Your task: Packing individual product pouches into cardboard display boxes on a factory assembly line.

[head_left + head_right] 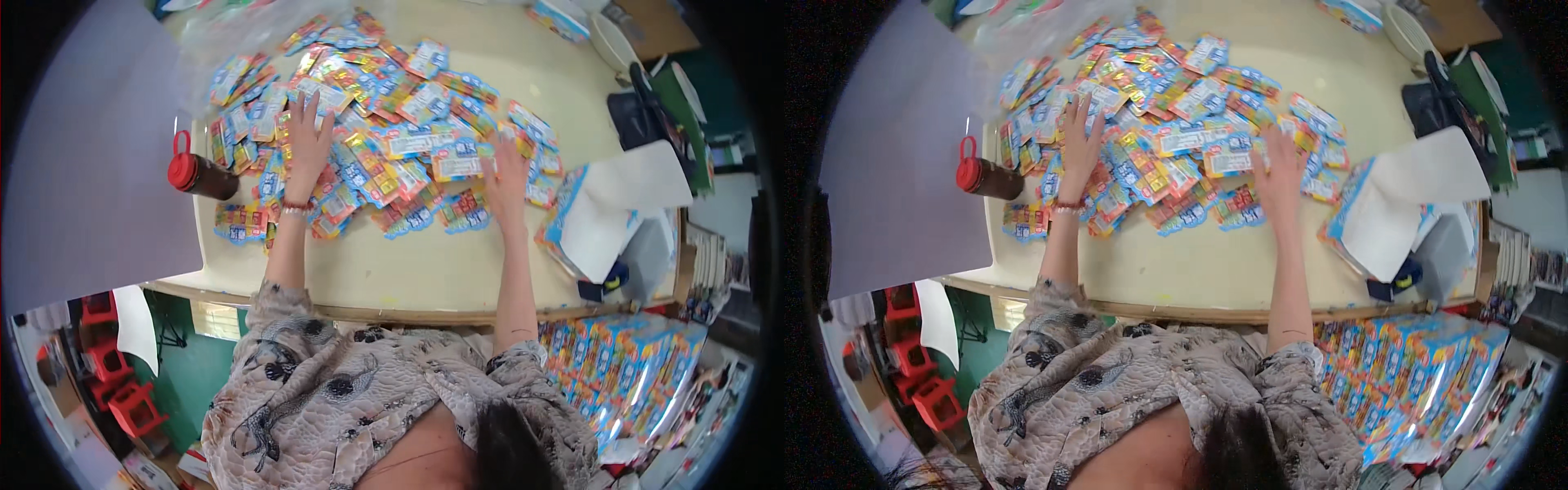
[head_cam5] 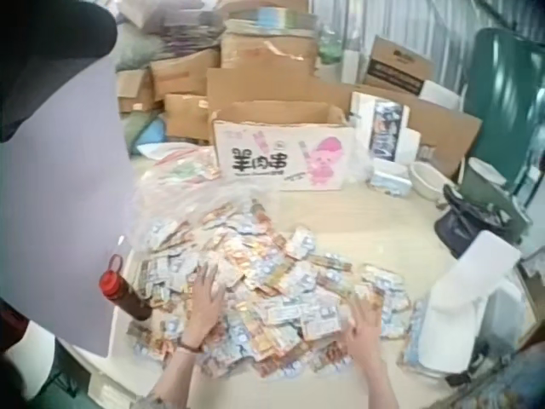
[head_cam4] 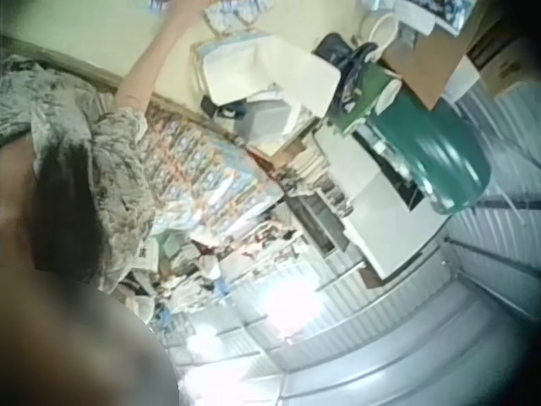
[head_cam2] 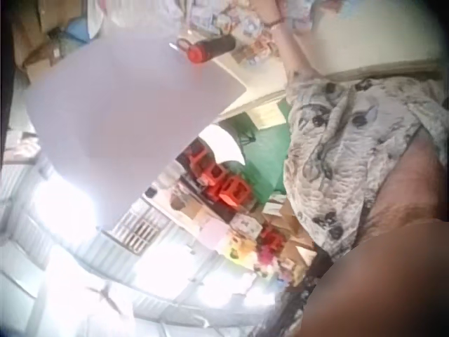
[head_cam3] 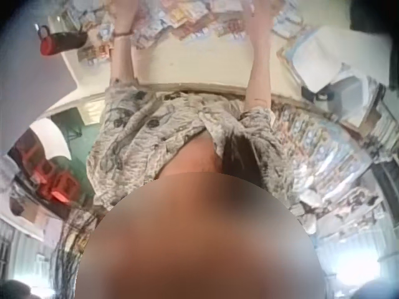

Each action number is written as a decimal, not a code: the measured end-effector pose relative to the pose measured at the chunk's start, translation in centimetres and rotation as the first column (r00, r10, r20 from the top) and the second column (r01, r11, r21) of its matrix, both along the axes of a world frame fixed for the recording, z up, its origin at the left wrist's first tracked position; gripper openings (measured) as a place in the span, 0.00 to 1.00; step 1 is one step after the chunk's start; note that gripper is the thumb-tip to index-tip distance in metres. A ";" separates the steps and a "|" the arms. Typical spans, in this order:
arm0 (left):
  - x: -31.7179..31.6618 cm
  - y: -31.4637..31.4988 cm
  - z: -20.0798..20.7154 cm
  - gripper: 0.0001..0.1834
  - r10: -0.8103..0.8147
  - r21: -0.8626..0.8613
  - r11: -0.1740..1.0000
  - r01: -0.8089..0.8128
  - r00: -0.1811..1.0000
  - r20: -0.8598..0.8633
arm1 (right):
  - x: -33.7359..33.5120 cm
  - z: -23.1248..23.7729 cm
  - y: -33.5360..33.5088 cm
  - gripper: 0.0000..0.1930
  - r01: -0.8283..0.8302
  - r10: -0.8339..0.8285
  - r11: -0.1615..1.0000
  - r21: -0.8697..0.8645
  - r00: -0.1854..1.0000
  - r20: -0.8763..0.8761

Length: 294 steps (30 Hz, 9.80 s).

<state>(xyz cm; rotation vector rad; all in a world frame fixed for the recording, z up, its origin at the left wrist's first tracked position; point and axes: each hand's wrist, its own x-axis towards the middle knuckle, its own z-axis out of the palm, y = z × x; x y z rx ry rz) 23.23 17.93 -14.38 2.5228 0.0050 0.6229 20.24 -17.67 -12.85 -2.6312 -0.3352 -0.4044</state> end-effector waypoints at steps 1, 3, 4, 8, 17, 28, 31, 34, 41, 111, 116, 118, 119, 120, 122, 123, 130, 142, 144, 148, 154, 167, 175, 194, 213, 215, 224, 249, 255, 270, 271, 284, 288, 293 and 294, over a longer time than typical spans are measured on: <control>-2.1 -0.5 0.5 0.29 -0.036 -0.105 0.993 0.048 0.993 0.114 | 0.3 -0.2 -1.7 0.27 0.026 -0.026 1.000 -0.003 1.000 0.002; -5.1 -1.5 0.2 0.32 0.022 -0.028 0.999 -0.023 0.999 -0.031 | 1.3 -1.1 -4.6 0.27 0.223 -0.216 0.971 0.082 0.973 -0.079; -5.9 -2.0 -0.2 0.34 0.115 0.061 0.993 -0.106 0.979 -0.170 | 1.8 -1.5 -5.2 0.28 0.240 -0.224 0.963 0.122 0.965 -0.134; -7.6 -4.6 -2.7 0.37 0.099 0.334 0.943 -0.018 0.968 -0.229 | 0.9 -3.4 -1.6 0.34 0.210 -0.251 0.963 -0.171 0.929 -0.271; -9.3 -6.2 -0.5 0.34 0.018 0.169 0.985 0.026 0.968 -0.250 | -3.7 -4.0 1.5 0.37 0.105 -0.104 0.994 -0.005 0.981 -0.166; -13.1 -12.6 -2.7 0.33 -0.098 0.204 0.969 0.142 0.972 -0.212 | -9.8 -4.9 1.3 0.36 -0.252 0.222 0.951 -0.180 0.960 -0.172; -17.0 -13.9 -2.8 0.32 -0.113 0.244 0.958 0.150 0.980 -0.162 | -12.9 -3.9 0.3 0.35 -0.258 0.211 0.949 -0.183 0.947 -0.240; -18.0 -14.0 -2.4 0.35 -0.118 0.207 0.966 0.157 0.975 -0.190 | -14.1 -2.0 -0.4 0.35 -0.288 0.230 0.940 -0.181 0.930 -0.286; -19.1 -12.6 0.6 0.34 -0.102 -0.418 0.902 0.109 0.994 0.040 | -8.0 0.7 -0.4 0.35 -0.178 0.222 0.946 0.270 0.965 -0.140; -25.4 -11.0 -0.6 0.19 -0.091 -0.592 0.805 -0.038 0.978 -0.187 | -5.4 1.3 6.7 0.16 -0.475 0.666 0.650 0.593 0.731 -0.144; -23.9 -10.6 -0.5 0.18 -0.157 -0.633 0.769 0.088 0.986 -0.055 | -10.9 -2.4 4.1 0.07 0.048 0.523 0.408 0.912 0.806 -0.277; -24.1 -8.9 -0.7 0.20 -0.230 -0.642 0.763 0.069 0.958 -0.171 | -10.7 -2.5 2.7 0.04 0.082 0.569 0.538 0.839 0.699 -0.433; -24.0 -8.7 -0.8 0.20 -0.234 -0.642 0.763 0.071 0.957 -0.172 | -10.3 -2.6 2.5 0.04 0.085 0.566 0.538 0.839 0.701 -0.434; -24.0 -8.5 -0.5 0.21 -0.250 -0.611 0.786 0.093 0.952 -0.176 | -9.5 -1.5 2.9 0.04 0.075 0.505 0.655 0.752 0.697 -0.509; -23.5 -8.8 -0.5 0.26 -0.303 -0.616 0.765 0.189 0.949 -0.085 | -7.9 -1.9 3.2 0.11 -0.017 0.469 0.701 0.713 0.764 -0.443; -23.4 -9.2 -0.3 0.26 -0.301 -0.611 0.769 0.188 0.950 -0.087 | -6.9 -1.9 3.5 0.11 -0.019 0.473 0.697 0.717 0.763 -0.439; -22.3 -9.4 2.2 0.31 -0.408 -0.757 0.644 0.111 0.887 -0.218 | -3.1 1.5 4.5 0.39 -0.675 0.719 0.612 -0.413 0.692 -0.066; -25.4 -8.9 0.1 0.32 -0.410 -0.585 0.778 0.228 0.890 -0.197 | -6.5 3.3 5.1 0.13 -0.765 0.784 0.613 -0.195 0.619 0.036; -24.8 -9.8 0.0 0.43 -0.181 -0.462 0.877 0.133 0.982 -0.062 | -8.0 2.4 5.2 0.11 -0.735 0.731 0.676 0.056 0.658 -0.182; -23.6 -9.8 0.2 0.51 -0.426 -0.806 0.589 0.056 0.869 -0.251 | -9.1 2.4 4.5 0.10 -0.384 0.644 0.764 0.518 0.503 -0.577; -22.5 -9.8 1.1 0.42 -0.535 -0.612 0.726 0.313 0.817 -0.217 | -3.4 -0.2 -2.5 0.42 0.392 -0.393 0.919 -0.026 0.913 -0.113; -24.0 -10.5 1.2 0.26 -0.465 -0.661 0.714 0.232 0.863 -0.199 | -8.7 0.9 -0.5 0.21 0.234 -0.087 0.687 0.688 0.966 -0.242; -23.9 -10.5 -0.1 0.36 -0.484 -0.631 0.702 0.331 0.871 -0.082 | -8.8 2.7 3.3 0.10 -0.422 0.587 0.801 0.425 0.696 -0.414; -23.4 -10.3 0.2 0.32 -0.541 -0.730 0.636 0.250 0.820 -0.190 | 2.5 1.1 -3.4 0.43 -0.421 0.322 0.821 -0.386 0.899 -0.296; -23.2 -11.6 1.3 0.44 -0.501 -0.759 0.584 0.287 0.863 -0.059 | -8.7 2.8 2.3 0.16 -0.715 0.678 0.699 0.025 0.651 -0.341; -23.3 -11.1 0.6 0.43 -0.548 -0.845 0.486 0.225 0.831 -0.094 | -8.6 2.5 1.7 0.16 -0.655 0.678 0.715 0.242 0.569 -0.465; -22.7 -10.9 0.1 0.33 -0.597 -0.692 0.634 0.346 0.788 -0.152 | -1.8 -1.4 -8.0 0.31 -0.109 0.134 0.829 -0.549 0.991 0.005; -26.4 -5.6 0.6 0.43 -0.378 -0.605 0.771 0.198 0.907 -0.185 | -2.2 1.2 13.7 0.42 -0.408 0.449 0.886 0.220 0.873 -0.190; -26.6 -6.8 2.5 0.59 -0.149 -0.280 0.958 0.055 0.932 -0.329 | -2.4 1.8 18.0 0.58 -0.455 0.402 0.876 -0.159 0.873 -0.277; -24.4 -6.0 1.1 0.37 -0.434 -0.550 0.789 0.273 0.881 -0.186 | -1.0 0.8 3.5 0.10 -0.033 0.342 0.872 0.488 0.755 -0.560; -24.4 -6.2 1.0 0.37 -0.452 -0.572 0.772 0.278 0.872 -0.185 | -1.2 0.5 3.0 0.09 -0.131 0.366 0.861 0.491 0.830 -0.420; -24.6 -7.0 -0.1 0.38 -0.447 -0.651 0.710 0.271 0.886 -0.119 | -4.6 3.6 5.2 0.20 -0.172 0.245 0.934 0.312 0.946 -0.213; -24.6 -6.6 -0.2 0.39 -0.483 -0.609 0.733 0.302 0.862 -0.155 | -5.3 3.4 5.7 0.17 -0.508 0.409 0.843 -0.177 0.819 -0.401; -24.5 -6.4 -0.1 0.39 -0.511 -0.608 0.731 0.309 0.838 -0.189 | -4.0 5.0 3.6 0.15 -0.646 0.470 0.755 -0.112 0.652 -0.596; -24.3 -6.5 0.0 0.39 -0.518 -0.614 0.725 0.313 0.835 -0.186 | -4.3 6.1 2.8 0.13 -0.647 0.480 0.758 -0.086 0.642 -0.597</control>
